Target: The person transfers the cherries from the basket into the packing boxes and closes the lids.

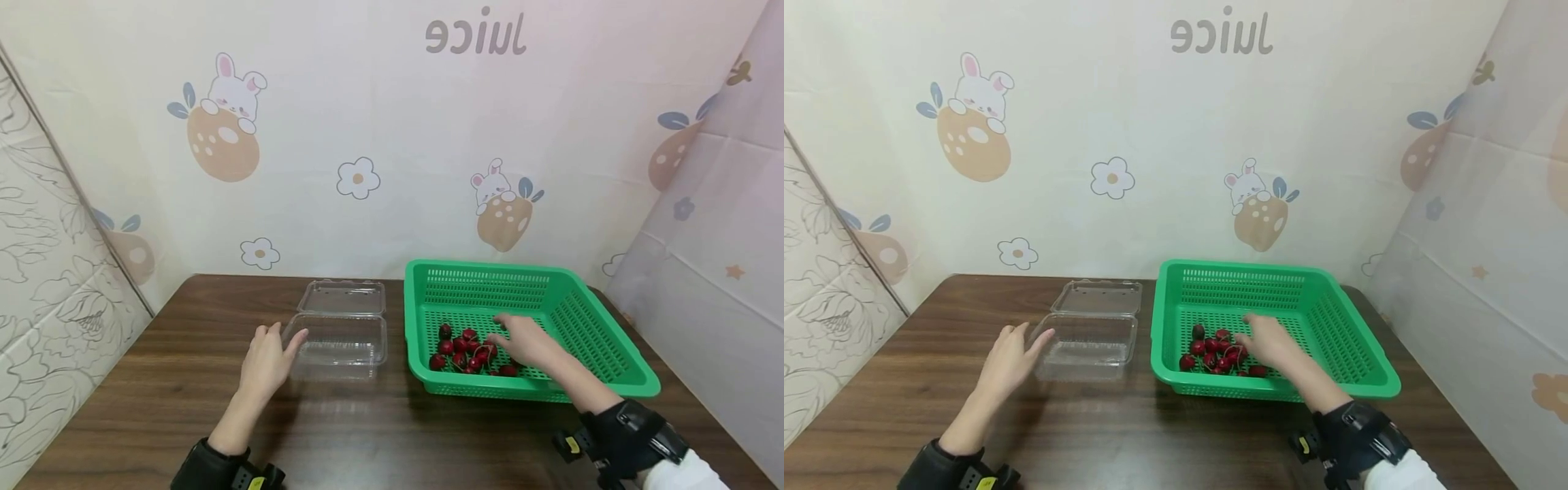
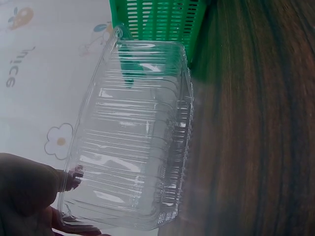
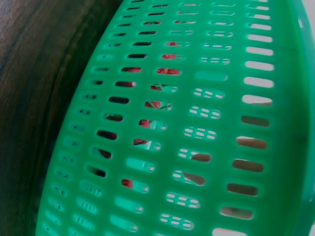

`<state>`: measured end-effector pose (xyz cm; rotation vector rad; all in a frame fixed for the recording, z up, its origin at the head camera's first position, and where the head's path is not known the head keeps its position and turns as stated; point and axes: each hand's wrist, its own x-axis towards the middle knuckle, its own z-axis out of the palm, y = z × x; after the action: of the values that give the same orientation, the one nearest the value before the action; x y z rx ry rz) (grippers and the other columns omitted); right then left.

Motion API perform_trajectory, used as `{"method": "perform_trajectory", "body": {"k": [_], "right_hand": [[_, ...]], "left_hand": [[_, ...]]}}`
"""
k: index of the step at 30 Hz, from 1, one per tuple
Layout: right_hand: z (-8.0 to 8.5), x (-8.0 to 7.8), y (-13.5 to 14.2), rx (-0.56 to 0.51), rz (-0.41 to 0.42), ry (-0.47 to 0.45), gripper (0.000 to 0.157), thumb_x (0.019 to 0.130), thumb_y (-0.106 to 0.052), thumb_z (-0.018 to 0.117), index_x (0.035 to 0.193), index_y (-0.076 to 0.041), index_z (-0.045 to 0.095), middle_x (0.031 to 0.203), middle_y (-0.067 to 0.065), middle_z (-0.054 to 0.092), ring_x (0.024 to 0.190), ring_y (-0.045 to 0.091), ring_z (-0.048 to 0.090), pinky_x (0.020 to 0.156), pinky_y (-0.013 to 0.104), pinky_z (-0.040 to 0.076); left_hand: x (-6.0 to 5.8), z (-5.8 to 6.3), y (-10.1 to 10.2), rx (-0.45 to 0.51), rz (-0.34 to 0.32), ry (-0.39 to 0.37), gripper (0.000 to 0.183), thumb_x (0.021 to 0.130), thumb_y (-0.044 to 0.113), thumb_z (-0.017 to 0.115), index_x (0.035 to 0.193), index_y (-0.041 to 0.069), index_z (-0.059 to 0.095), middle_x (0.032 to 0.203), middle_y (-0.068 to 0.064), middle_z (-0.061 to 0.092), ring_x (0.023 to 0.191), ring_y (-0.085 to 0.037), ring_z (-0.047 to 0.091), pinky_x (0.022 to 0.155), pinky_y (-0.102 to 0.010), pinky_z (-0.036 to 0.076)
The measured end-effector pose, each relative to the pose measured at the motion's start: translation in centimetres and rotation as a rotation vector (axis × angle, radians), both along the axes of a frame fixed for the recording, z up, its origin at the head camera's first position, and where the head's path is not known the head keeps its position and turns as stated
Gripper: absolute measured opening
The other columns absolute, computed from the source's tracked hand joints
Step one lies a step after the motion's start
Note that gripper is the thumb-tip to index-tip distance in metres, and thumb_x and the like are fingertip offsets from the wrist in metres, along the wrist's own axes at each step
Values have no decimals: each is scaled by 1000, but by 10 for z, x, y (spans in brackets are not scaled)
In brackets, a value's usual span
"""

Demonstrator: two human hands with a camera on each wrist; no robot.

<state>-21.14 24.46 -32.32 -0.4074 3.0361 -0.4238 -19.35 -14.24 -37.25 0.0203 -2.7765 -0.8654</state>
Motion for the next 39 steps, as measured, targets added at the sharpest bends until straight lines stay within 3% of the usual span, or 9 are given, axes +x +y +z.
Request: {"method": "perform_trajectory", "body": {"k": [6, 10, 15, 19, 22, 26, 29, 35, 39], "right_hand": [[-4, -6, -1, 53, 17, -50, 46, 88, -20, 55, 117, 14, 46, 109, 30, 52, 97, 40, 52, 75, 45, 44], [-9, -8, -2, 69, 24, -48, 42, 87, -16, 55, 116, 14, 47, 108, 29, 53, 96, 40, 52, 75, 45, 44], [-14, -10, -2, 82, 19, -53, 40, 87, -14, 55, 115, 14, 48, 106, 28, 54, 95, 39, 53, 75, 46, 44], [-18, -11, -2, 86, 16, -65, 38, 87, -13, 55, 113, 14, 49, 105, 29, 54, 94, 39, 53, 75, 45, 44], [-21, -11, -2, 89, 10, -71, 38, 87, -13, 55, 113, 15, 49, 104, 29, 54, 92, 38, 54, 74, 44, 45], [-24, -11, -2, 85, 0, -75, 36, 86, -12, 56, 112, 13, 50, 101, 27, 55, 88, 35, 56, 71, 42, 46], [-25, -10, -2, 67, 3, -68, 33, 86, -10, 57, 109, 12, 52, 95, 23, 57, 84, 32, 57, 68, 39, 46], [-24, -8, -2, 12, 22, -52, 21, 84, -6, 58, 99, 8, 57, 81, 11, 58, 71, 23, 56, 60, 34, 46], [-26, -8, -2, -18, 17, -49, 13, 83, -4, 59, 93, 3, 61, 76, 6, 58, 68, 19, 56, 58, 32, 45]], "left_hand": [[-1, -3, -2, 18, -15, -11, 59, 89, 31, 50, 116, -21, 41, 107, -37, 47, 98, -48, 48, 79, -52, 40], [-1, -5, -2, 31, -24, -11, 53, 89, 25, 52, 112, -22, 44, 103, -38, 50, 87, -44, 55, 69, -47, 45], [0, -9, 0, 50, -30, 17, 43, 89, 16, 52, 107, -22, 47, 97, -37, 53, 65, -30, 57, 54, -36, 47], [1, -12, 1, 77, -26, 17, 37, 89, 10, 50, 109, -21, 47, 69, -21, 54, 43, -12, 40, 39, -23, 36], [2, -15, 2, 87, -14, 5, 35, 90, 8, 48, 111, -20, 46, 59, -9, 45, 37, -8, 31, 34, -20, 31], [4, -17, 4, 56, 4, 39, 32, 88, 5, 50, 108, -19, 49, 75, -25, 58, 43, -17, 47, 39, -27, 40], [5, -18, 5, 52, 11, 49, 30, 88, 4, 50, 107, -20, 49, 86, -31, 58, 48, -21, 52, 42, -30, 43], [9, -19, 8, 54, 14, 46, 31, 88, 2, 48, 108, -21, 47, 88, -33, 57, 42, -14, 45, 37, -23, 38], [12, -21, 9, 48, 27, 52, 30, 88, 2, 48, 108, -21, 48, 89, -33, 57, 50, -24, 55, 41, -29, 44]]}}
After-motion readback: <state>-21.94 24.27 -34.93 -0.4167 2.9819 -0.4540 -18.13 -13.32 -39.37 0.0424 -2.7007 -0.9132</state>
